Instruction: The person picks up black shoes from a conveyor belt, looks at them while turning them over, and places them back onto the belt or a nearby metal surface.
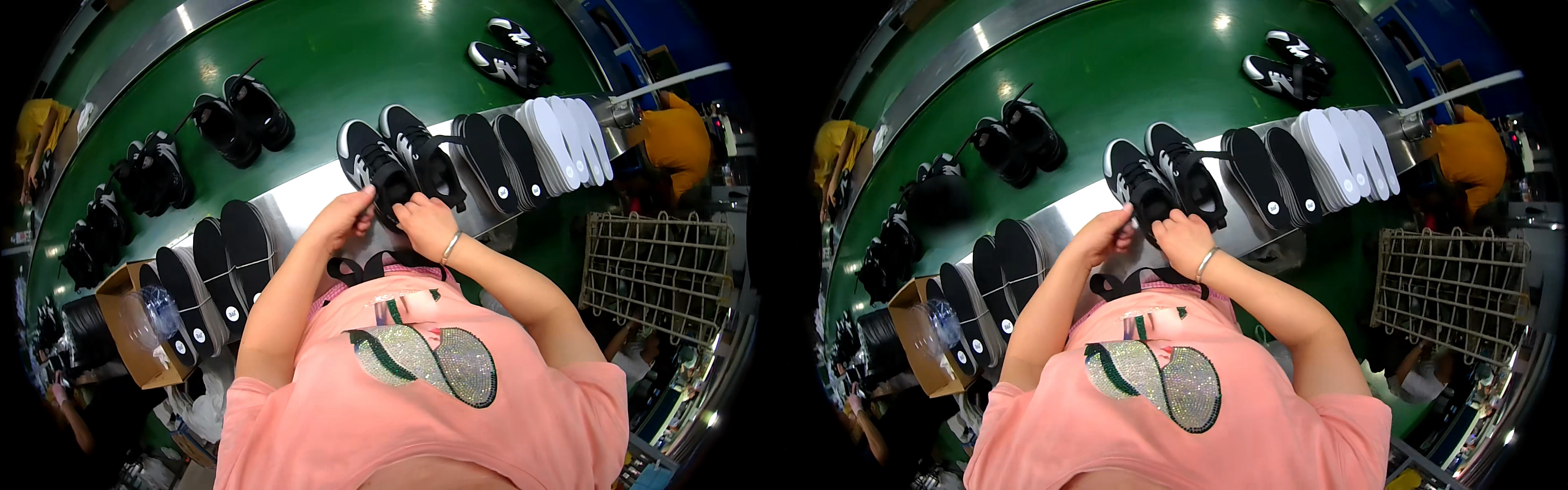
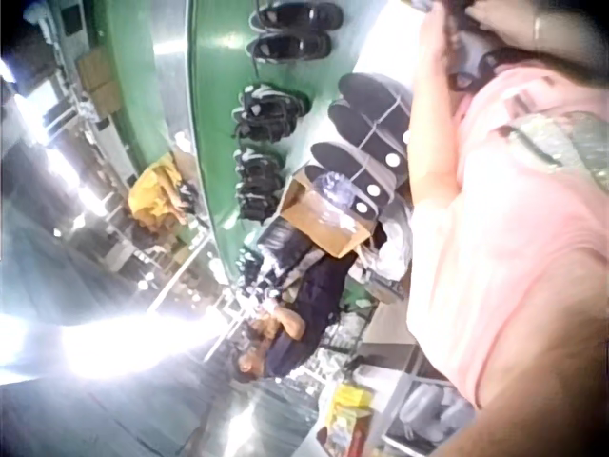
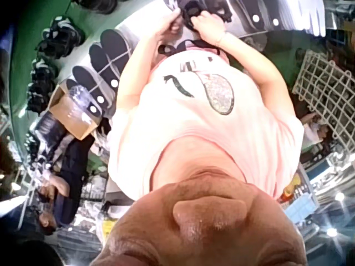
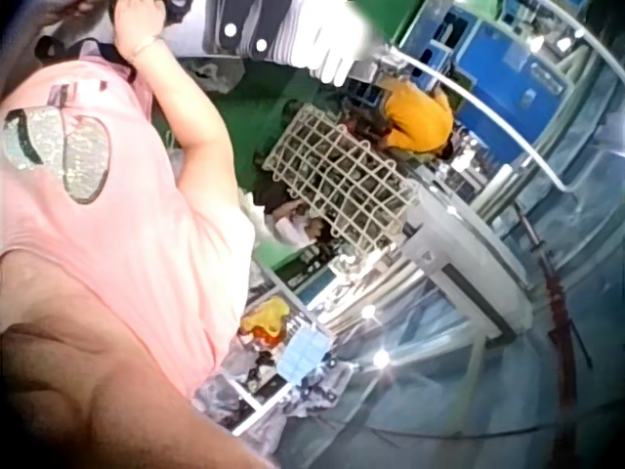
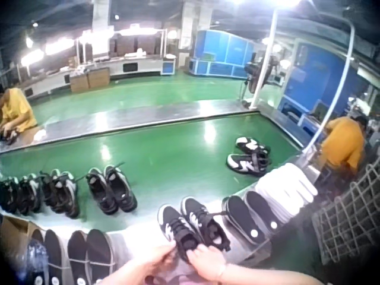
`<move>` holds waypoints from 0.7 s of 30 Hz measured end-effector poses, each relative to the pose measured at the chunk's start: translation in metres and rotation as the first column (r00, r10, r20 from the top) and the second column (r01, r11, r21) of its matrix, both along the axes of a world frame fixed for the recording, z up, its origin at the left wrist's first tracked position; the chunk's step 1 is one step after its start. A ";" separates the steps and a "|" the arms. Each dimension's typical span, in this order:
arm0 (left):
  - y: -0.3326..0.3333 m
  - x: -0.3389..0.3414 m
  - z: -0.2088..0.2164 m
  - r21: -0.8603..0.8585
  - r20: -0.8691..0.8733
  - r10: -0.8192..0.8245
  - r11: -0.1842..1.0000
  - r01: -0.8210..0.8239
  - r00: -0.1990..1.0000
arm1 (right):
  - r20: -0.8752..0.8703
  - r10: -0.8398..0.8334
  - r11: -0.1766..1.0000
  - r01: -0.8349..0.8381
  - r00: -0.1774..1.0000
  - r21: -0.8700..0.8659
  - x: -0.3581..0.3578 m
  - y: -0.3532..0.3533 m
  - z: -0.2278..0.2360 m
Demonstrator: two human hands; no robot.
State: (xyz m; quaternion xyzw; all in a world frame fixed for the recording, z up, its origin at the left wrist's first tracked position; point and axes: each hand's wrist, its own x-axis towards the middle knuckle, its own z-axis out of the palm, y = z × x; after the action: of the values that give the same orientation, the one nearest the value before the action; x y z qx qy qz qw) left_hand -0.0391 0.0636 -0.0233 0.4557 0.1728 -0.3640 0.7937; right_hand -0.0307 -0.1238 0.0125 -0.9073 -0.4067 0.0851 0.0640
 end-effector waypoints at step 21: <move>-0.039 0.017 0.019 0.569 0.749 -0.606 0.381 -0.729 0.267 | 0.153 -0.654 0.748 0.664 0.741 -0.022 0.085 -0.102 -0.029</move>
State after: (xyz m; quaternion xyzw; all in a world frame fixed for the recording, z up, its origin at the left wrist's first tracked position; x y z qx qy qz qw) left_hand -0.0221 0.0243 -0.0045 0.9103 -0.1536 0.2048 0.3253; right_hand 0.0547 -0.2253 -0.0165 -0.9978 -0.0599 0.0105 0.0282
